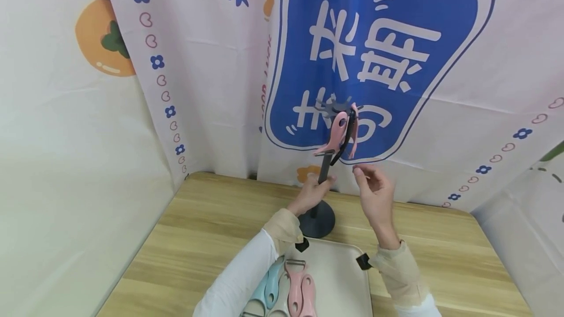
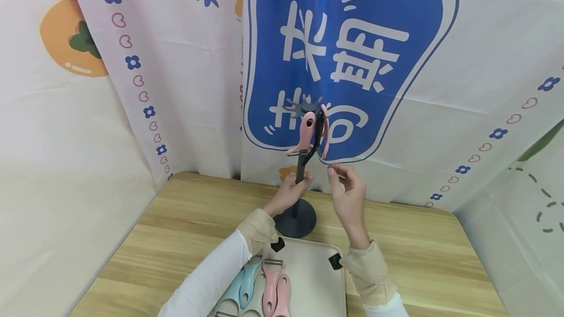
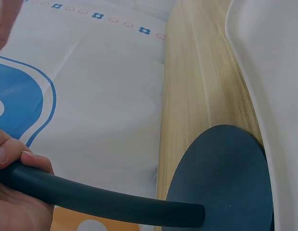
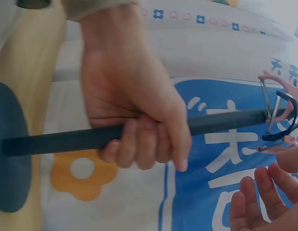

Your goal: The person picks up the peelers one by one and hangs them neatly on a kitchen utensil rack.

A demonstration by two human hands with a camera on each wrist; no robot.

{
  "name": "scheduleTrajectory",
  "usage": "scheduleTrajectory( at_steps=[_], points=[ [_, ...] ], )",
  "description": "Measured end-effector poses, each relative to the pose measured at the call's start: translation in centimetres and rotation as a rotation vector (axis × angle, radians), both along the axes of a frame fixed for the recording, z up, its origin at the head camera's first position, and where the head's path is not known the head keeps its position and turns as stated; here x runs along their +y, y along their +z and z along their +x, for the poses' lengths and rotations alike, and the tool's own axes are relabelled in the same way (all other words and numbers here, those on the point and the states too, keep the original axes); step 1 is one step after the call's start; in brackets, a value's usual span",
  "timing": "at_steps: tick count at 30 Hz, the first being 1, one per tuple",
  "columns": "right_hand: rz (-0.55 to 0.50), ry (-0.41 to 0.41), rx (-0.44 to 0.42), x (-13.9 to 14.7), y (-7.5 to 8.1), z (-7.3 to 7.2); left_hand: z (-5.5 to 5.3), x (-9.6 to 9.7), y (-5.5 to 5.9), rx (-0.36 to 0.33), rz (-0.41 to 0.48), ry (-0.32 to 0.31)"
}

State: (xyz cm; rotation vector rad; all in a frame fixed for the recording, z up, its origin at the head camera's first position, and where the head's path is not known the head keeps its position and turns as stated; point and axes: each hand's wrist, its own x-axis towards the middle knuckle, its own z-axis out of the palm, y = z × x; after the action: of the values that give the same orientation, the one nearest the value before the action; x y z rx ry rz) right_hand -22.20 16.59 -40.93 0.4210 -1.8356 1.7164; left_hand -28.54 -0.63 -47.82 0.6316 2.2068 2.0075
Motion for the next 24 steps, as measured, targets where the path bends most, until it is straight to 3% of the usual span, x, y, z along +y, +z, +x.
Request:
scheduleTrajectory(
  at_steps=[17,20,24],
  points=[
    [0.355,0.038,-0.107,-1.4,-6.1,6.5,0.2,0.0,0.2,-0.007,-0.009,0.002],
    [0.444,0.095,-0.174,-1.4,-6.8,7.4,0.3,-0.1,0.2,-0.01,-0.011,0.001],
    [0.601,0.233,-0.3,-1.2,-7.3,8.4,0.3,-0.1,0.2,-0.009,-0.017,0.005]
  ],
)
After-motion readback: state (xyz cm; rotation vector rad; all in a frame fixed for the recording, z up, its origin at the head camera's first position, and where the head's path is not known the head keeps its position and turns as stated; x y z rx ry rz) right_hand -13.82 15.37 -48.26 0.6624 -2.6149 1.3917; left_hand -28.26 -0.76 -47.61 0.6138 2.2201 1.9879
